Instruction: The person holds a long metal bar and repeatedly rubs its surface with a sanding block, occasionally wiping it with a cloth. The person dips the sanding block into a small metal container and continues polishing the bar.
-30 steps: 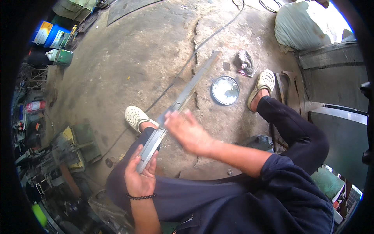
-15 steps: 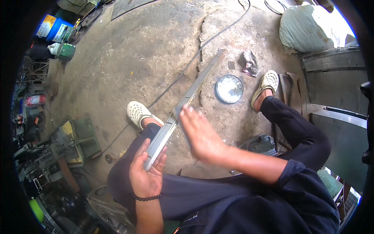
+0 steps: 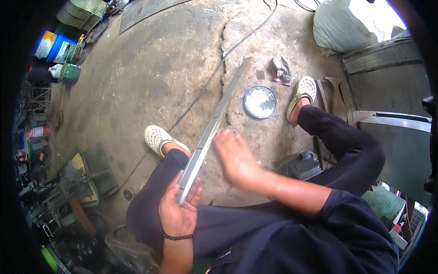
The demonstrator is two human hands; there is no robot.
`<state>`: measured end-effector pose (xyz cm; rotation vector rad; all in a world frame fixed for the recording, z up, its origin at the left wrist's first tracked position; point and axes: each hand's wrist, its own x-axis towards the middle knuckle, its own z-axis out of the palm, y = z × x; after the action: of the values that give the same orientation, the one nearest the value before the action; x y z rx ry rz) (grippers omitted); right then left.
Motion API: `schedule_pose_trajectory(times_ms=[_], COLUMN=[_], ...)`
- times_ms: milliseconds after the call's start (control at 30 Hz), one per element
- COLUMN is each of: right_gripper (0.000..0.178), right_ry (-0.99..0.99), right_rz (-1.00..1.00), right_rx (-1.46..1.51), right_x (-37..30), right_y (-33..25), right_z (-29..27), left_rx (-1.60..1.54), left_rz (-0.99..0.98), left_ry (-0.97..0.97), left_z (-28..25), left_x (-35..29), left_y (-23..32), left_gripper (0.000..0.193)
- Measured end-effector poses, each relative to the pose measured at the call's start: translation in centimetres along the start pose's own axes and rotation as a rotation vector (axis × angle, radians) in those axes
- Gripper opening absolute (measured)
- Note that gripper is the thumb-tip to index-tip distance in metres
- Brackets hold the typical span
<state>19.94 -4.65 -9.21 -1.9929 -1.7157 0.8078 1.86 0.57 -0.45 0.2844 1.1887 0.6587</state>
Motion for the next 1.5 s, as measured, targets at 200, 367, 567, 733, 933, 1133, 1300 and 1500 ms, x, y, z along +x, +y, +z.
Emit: schedule_pose_trajectory(times_ms=[200,367,567,733,933,1133,1300,1500], right_gripper=[0.066,0.074,0.071,0.071,0.068,0.074,0.071,0.071], right_ry=[-0.234,0.101,-0.028,0.052,0.043,0.059,0.042,0.062], right_rz=[0.198,-0.029,-0.185,-0.053,-0.105,-0.161,-0.096,0.02], right_rx=[0.274,0.05,0.099,-0.005,-0.014,0.041,0.077,-0.031], right_x=[-2.1,0.3,-1.8,0.1,0.1,-0.8,-0.3,0.7], right_y=[1.8,2.2,-1.3,2.1,2.1,0.9,0.6,2.3], right_z=[-1.5,-4.5,-2.2,-0.7,-0.5,0.3,-0.8,-0.1], left_rx=[0.004,0.044,0.132,0.147,0.128,0.149,0.152,0.161], left_rz=[0.008,-0.016,-0.085,-0.093,-0.088,-0.075,-0.074,-0.083], left_ry=[0.028,0.035,-0.016,-0.019,-0.018,-0.005,0.012,-0.003], left_z=[1.1,0.9,1.0,1.1,1.0,0.6,0.5,0.6], left_x=[0.1,-0.1,-0.1,0.0,0.1,0.2,0.1,0.3], left_y=[0.2,0.2,0.3,0.2,0.1,-0.1,0.2,0.1], left_gripper=[0.047,0.048,0.05,0.05,0.051,0.05,0.05,0.05])
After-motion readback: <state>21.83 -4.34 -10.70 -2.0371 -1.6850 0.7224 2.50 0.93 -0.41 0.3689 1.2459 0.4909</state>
